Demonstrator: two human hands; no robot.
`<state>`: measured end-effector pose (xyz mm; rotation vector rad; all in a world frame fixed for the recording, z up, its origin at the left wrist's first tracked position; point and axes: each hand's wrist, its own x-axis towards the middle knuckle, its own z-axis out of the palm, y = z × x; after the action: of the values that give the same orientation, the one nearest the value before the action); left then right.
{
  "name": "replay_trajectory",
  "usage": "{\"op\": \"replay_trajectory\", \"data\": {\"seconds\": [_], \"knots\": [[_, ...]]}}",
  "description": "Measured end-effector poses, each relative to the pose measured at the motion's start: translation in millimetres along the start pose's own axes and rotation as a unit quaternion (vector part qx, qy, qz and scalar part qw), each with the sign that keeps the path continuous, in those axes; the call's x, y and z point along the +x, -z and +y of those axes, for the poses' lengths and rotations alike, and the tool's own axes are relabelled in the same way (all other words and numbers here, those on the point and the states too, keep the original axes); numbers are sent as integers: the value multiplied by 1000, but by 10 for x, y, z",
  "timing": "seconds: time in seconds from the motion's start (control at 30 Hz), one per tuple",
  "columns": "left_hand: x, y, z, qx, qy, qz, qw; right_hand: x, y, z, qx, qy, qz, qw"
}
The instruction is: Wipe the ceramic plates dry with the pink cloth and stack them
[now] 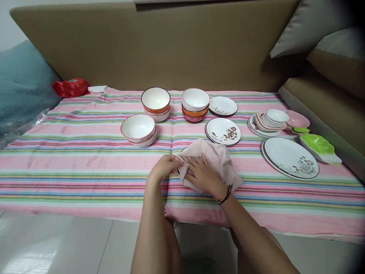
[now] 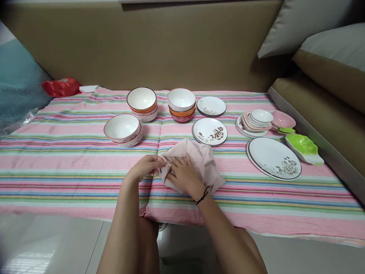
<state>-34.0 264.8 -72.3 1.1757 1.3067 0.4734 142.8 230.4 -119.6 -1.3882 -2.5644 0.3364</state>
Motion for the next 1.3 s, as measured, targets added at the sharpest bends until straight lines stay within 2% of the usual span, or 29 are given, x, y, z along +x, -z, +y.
{"op": "replay_trajectory", "data": {"seconds": [0.1,0.3,0.4,0.5,0.63,0.7,0.8,0.87,0.93,1.17,1.23,1.3], "knots": [[-7,10,-16,10,7,-54,998,0,-14,11,0,3,7,1000],[-63,41,4,18,8,-68,998,1,-5,14,6,0,5,1000],[-116,15,51,57,33,-133,989,0,5,5,3,0,4,1000],[-148,-40,84,50,55,-195,978,-1,2,2,0,-3,-3,1000],[-121,-71,61,69,79,-241,965,2,-10,11,3,-8,-11,1000],[-89,-52,37,66,54,-202,976,2,-6,10,6,-10,-13,1000],[-28,-3,-2,23,-9,-41,999,-1,22,-14,-1,1,-12,1000],[21,26,-38,38,-23,70,997,-2,49,-38,-5,27,-13,1000],[73,44,-83,89,-14,132,987,-1,73,-49,-2,40,-13,999],[140,34,-185,193,31,170,966,-46,131,81,-48,-119,40,991],[125,30,-176,210,35,174,961,-72,134,104,-65,-135,44,988],[111,27,-162,224,37,176,958,-87,119,92,-61,-105,30,992]]}}
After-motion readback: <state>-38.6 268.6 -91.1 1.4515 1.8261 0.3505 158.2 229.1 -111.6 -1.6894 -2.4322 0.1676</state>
